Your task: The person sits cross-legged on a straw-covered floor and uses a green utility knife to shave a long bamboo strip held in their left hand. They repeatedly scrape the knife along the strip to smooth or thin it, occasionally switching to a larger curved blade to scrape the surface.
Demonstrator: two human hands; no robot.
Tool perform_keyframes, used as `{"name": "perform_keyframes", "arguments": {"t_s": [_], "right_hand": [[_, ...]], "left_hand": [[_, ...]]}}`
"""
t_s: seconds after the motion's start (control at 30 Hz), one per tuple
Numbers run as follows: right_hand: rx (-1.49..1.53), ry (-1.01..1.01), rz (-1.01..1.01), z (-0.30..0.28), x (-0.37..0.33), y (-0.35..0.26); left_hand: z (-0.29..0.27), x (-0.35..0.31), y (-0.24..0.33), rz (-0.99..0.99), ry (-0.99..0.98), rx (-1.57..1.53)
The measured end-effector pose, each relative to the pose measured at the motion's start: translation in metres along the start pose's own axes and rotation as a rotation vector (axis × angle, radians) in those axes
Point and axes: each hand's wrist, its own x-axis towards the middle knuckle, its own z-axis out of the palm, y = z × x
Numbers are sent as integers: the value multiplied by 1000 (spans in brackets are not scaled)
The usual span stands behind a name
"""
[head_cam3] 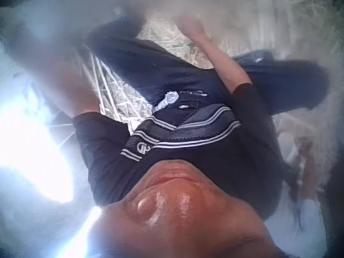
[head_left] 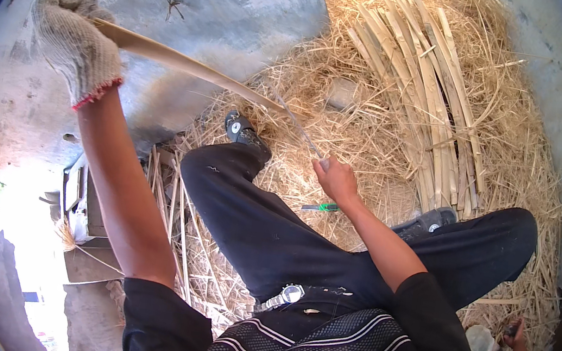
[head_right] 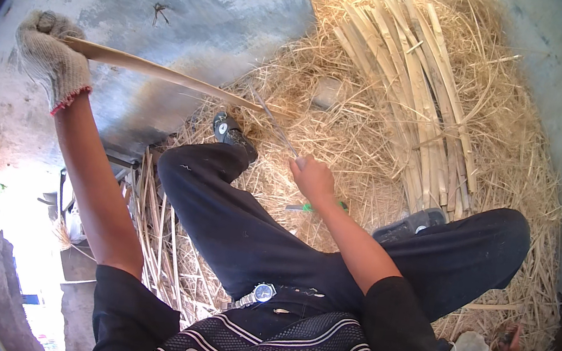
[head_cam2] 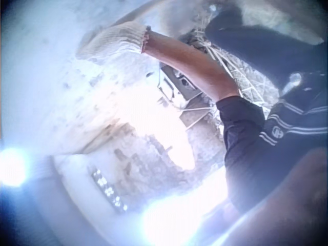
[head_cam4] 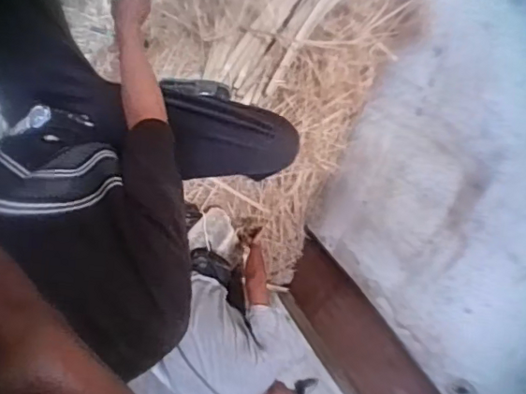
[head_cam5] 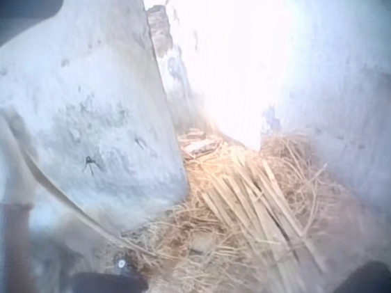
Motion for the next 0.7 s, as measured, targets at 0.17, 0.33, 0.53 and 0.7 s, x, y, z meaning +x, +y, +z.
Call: {"name": "perform_keyframes", "arguments": {"t_s": [0.17, 0.33, 0.53, 0.7], "right_hand": [[795, -481, 416, -21, 21, -8], [720, -382, 282, -63, 6, -49], [249, 45, -135, -12, -15, -46], [35, 79, 26, 26, 2, 15]], "left_hand": [[10, -8, 7, 19, -30, -36], [3, 5, -8, 183, -3, -24], [13, -17, 12, 48, 42, 30], [12, -6, 10, 36, 10, 15]]}}
